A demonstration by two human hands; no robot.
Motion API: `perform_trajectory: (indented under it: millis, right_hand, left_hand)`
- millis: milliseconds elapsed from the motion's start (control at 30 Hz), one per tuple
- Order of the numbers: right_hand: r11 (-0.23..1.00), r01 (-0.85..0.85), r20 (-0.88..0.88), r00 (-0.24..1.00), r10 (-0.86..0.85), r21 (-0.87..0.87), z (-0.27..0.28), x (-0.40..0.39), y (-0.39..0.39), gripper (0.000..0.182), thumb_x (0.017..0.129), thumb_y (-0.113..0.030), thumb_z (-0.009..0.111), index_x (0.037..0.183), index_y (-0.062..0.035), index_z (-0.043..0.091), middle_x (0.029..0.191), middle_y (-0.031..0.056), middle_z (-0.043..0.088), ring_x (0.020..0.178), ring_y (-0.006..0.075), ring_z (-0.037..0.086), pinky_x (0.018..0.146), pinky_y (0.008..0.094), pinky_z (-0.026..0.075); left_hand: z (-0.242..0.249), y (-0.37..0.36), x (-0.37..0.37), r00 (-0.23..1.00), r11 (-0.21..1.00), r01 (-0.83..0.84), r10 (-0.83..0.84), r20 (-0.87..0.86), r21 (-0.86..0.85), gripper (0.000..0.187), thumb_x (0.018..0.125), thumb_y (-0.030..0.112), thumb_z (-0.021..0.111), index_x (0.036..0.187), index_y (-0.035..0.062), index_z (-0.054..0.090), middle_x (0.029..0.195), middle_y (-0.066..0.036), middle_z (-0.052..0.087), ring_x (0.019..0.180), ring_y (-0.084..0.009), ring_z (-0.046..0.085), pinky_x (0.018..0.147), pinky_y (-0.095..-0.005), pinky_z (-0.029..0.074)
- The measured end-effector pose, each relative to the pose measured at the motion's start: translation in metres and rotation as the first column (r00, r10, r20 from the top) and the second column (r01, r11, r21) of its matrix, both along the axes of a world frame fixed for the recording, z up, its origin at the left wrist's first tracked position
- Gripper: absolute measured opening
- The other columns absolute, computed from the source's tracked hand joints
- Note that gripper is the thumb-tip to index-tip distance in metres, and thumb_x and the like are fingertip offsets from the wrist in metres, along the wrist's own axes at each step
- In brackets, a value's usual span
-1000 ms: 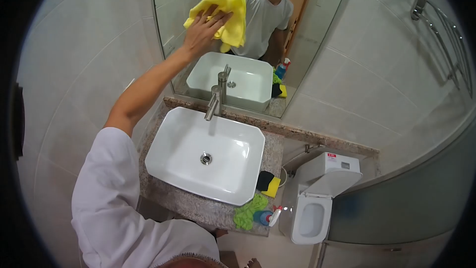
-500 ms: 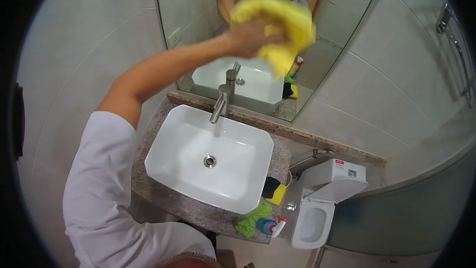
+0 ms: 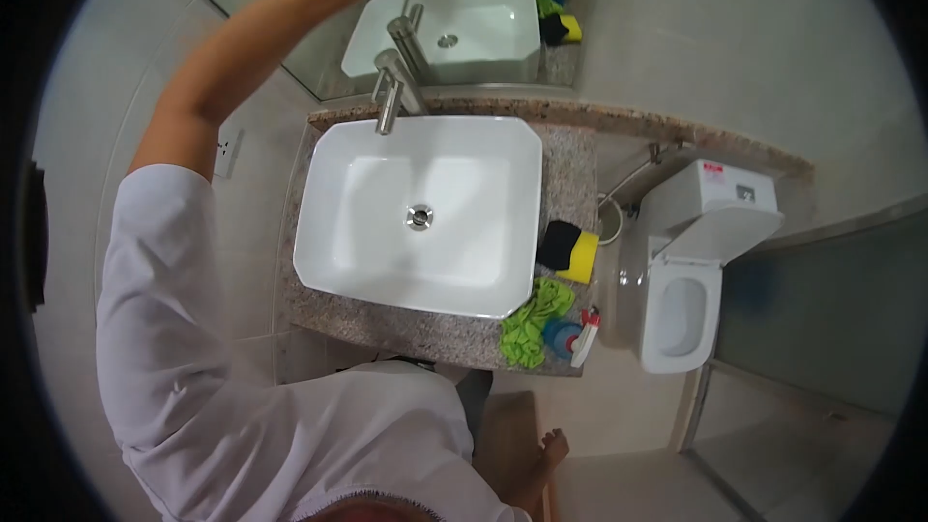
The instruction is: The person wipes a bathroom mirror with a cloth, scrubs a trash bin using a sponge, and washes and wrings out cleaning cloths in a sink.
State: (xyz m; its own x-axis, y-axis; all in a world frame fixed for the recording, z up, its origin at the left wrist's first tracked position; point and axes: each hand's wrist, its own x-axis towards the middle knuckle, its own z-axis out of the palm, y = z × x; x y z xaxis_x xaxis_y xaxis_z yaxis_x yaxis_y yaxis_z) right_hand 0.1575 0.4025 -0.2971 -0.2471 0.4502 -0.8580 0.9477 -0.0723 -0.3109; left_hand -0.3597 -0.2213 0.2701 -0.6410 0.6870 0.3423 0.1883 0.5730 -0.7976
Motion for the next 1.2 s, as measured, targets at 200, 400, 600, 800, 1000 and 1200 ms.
perform_trajectory:
  millis: [200, 400, 600, 800, 1000, 1200]
  right_hand:
    - [0.915, -0.392, -0.227, 0.887, 0.402, 0.092, -0.01, 0.034, -0.015, 0.044, 0.098, -0.033, 0.051, 0.107, 0.0056, 0.069, 0.095, 0.0174, 0.071, 0.09, 0.0291, 0.065, 0.08, 0.0396, 0.052]
    - [0.883, -0.434, -0.408, 0.784, 0.468, 0.178, -0.062, 0.109, 0.001, 0.041, 0.098, -0.027, 0.054, 0.103, 0.0111, 0.066, 0.093, 0.0248, 0.07, 0.085, 0.0288, 0.065, 0.078, 0.042, 0.05]
    - [0.937, -0.351, -0.268, 0.902, 0.338, -0.001, -0.107, 0.106, -0.007, 0.034, 0.098, -0.022, 0.052, 0.096, 0.0103, 0.063, 0.083, 0.0203, 0.067, 0.073, 0.0261, 0.059, 0.069, 0.0434, 0.047]
    - [0.822, -0.561, -0.18, 0.802, 0.57, 0.103, -0.053, 0.019, -0.017, 0.035, 0.098, -0.026, 0.05, 0.107, 0.0021, 0.069, 0.096, 0.0158, 0.071, 0.088, 0.0276, 0.067, 0.079, 0.038, 0.052]
    - [0.748, -0.618, -0.441, 0.617, 0.651, 0.239, -0.126, 0.082, 0.032, 0.044, 0.102, -0.039, 0.051, 0.106, -0.0001, 0.07, 0.105, 0.0182, 0.071, 0.098, 0.0313, 0.068, 0.086, 0.04, 0.054]
    - [0.596, -0.767, -0.35, 0.504, 0.789, 0.238, -0.133, 0.127, 0.02, 0.03, 0.101, -0.026, 0.053, 0.108, -0.0007, 0.067, 0.096, 0.0142, 0.069, 0.085, 0.0305, 0.067, 0.077, 0.0388, 0.055]
  left_hand:
    - [-0.206, -0.056, -0.003, 0.745, 0.99, 0.051, 0.048, 0.666, -0.129, 0.061, 0.088, 0.013, 0.059, 0.147, 0.0257, 0.048, 0.156, -0.002, 0.04, 0.144, -0.0256, 0.038, 0.122, -0.0399, 0.03]
    - [-0.195, -0.086, 0.026, 0.431, 0.896, 0.036, 0.385, 0.816, -0.442, 0.05, 0.082, 0.021, 0.068, 0.132, 0.022, 0.064, 0.145, 0.011, 0.053, 0.147, -0.0214, 0.032, 0.124, -0.0383, 0.028]
    - [-0.186, -0.043, -0.007, 0.627, 0.924, 0.12, 0.213, 0.749, -0.363, 0.059, 0.083, 0.018, 0.067, 0.14, 0.0254, 0.056, 0.148, 0.011, 0.05, 0.145, -0.0191, 0.036, 0.124, -0.0382, 0.026]
    - [-0.191, -0.054, -0.06, 0.615, 0.935, 0.318, -0.076, 0.785, -0.159, 0.057, 0.092, 0.028, 0.051, 0.147, 0.0161, 0.048, 0.154, -0.003, 0.044, 0.148, -0.024, 0.03, 0.126, -0.0475, 0.013]
    - [-0.148, -0.091, 0.017, 0.687, 0.868, 0.284, 0.112, 0.718, -0.407, 0.061, 0.089, 0.035, 0.05, 0.146, 0.0135, 0.048, 0.152, -0.006, 0.046, 0.146, -0.0254, 0.034, 0.125, -0.0486, 0.016]
    - [-0.091, -0.089, 0.031, 0.709, 0.863, 0.253, 0.143, 0.691, -0.438, 0.064, 0.086, 0.03, 0.055, 0.148, 0.0145, 0.047, 0.153, -0.003, 0.046, 0.146, -0.0251, 0.035, 0.123, -0.0497, 0.019]
